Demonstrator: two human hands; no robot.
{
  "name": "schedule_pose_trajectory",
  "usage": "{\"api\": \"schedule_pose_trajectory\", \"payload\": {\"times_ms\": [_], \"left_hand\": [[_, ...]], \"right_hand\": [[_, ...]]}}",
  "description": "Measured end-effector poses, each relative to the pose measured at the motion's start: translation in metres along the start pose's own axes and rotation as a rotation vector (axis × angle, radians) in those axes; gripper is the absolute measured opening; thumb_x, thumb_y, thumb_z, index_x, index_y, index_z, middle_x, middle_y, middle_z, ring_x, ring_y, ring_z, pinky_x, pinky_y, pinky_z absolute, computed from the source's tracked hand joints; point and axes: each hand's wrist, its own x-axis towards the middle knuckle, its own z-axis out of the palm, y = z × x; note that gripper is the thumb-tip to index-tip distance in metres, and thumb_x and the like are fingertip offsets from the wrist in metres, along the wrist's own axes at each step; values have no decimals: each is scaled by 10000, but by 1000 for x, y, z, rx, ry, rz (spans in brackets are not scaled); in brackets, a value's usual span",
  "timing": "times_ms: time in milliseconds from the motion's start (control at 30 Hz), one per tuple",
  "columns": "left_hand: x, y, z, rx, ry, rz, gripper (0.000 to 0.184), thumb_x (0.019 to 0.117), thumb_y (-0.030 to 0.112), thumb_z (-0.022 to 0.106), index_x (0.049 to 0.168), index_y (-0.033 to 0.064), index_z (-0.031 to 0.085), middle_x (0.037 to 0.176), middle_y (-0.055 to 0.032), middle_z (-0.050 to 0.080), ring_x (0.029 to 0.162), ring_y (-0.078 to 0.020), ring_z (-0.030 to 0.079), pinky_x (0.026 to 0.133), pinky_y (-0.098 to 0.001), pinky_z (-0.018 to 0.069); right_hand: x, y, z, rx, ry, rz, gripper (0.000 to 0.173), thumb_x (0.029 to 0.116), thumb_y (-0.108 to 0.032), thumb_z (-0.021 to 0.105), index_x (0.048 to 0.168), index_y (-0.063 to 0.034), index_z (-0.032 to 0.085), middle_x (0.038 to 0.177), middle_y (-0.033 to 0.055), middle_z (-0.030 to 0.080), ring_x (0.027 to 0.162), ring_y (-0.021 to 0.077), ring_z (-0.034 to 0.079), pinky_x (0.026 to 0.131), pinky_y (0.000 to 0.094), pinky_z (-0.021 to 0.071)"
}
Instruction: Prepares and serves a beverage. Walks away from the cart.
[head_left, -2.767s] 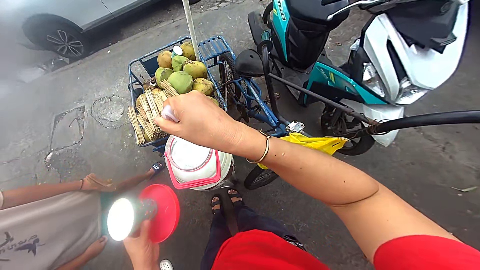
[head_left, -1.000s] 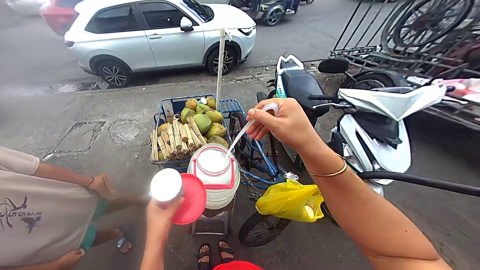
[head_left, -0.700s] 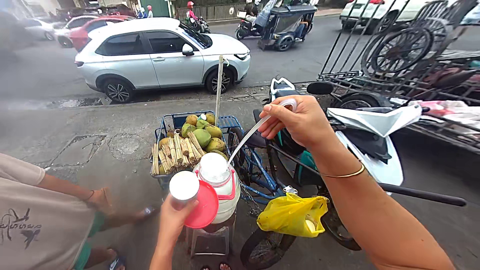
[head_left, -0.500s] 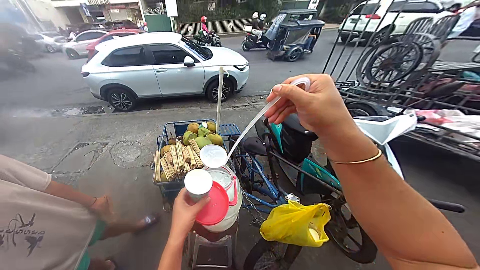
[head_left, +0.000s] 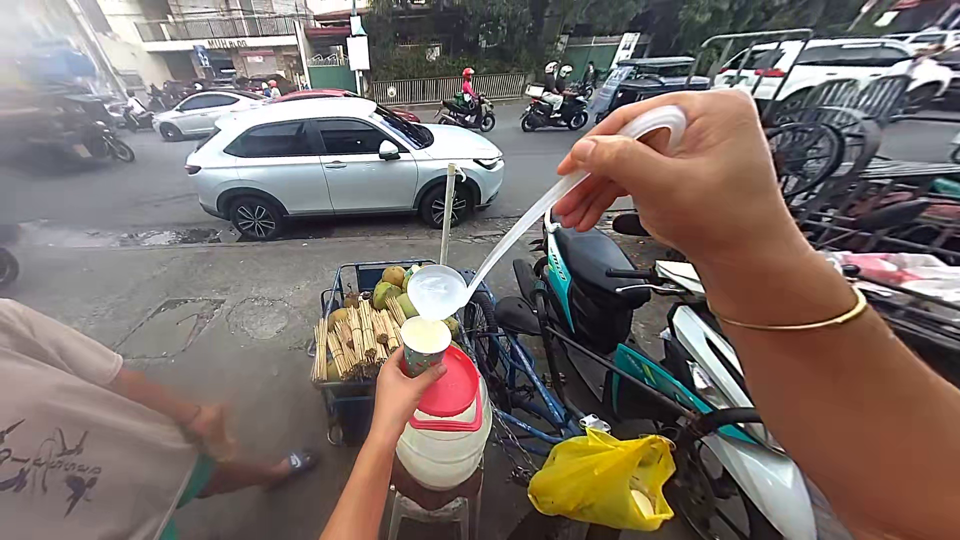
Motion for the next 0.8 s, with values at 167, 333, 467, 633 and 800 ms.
{"api": "schedule_pose_trajectory", "payload": {"times_ms": [167,333,467,633,800], "left_hand": [[5,2,6,-29,2,-1,522,788,99,868,1244,-22,643,1100,-127,737,1003,-157,727,920,-331,604],[9,1,8,-22,0,-8,556,777,110,880,1259,-20,637,1111,-125,739,1009,-150,727,927,-328,602],[15,-1,7,-17,7,-3,564,777,123,881,1264,-18,636,1109,-125,741,1011,-151,728,928,-335,604],[22,-3,7,-30,19,31,615,765,106,881,1302,-18,607,1146,-133,729,1038,-154,722,942,-328,600],[21,-11,8,-18,68,52,652,746,101,892,1309,-30,593,1164,-137,720,1063,-153,713,955,-320,592]], "right_hand": [[-31,-13,4,-189,-9,-173,126,980,-201,609,988,-97,680,746,-97,702,608,-4,681,556,186,613],[-64,-13,5,-323,-20,-320,160,944,-248,631,945,-118,726,774,-97,689,660,-69,628,564,121,540],[-100,-7,9,-366,-113,-472,185,1004,-210,589,1001,-58,694,790,63,699,721,69,642,641,209,519],[-151,-3,24,-462,-272,-689,156,1033,-147,537,967,-41,629,780,94,666,709,185,654,668,264,558],[-174,7,29,-486,-292,-775,120,1011,-72,559,967,-2,647,773,130,698,688,221,683,689,288,577]]}}
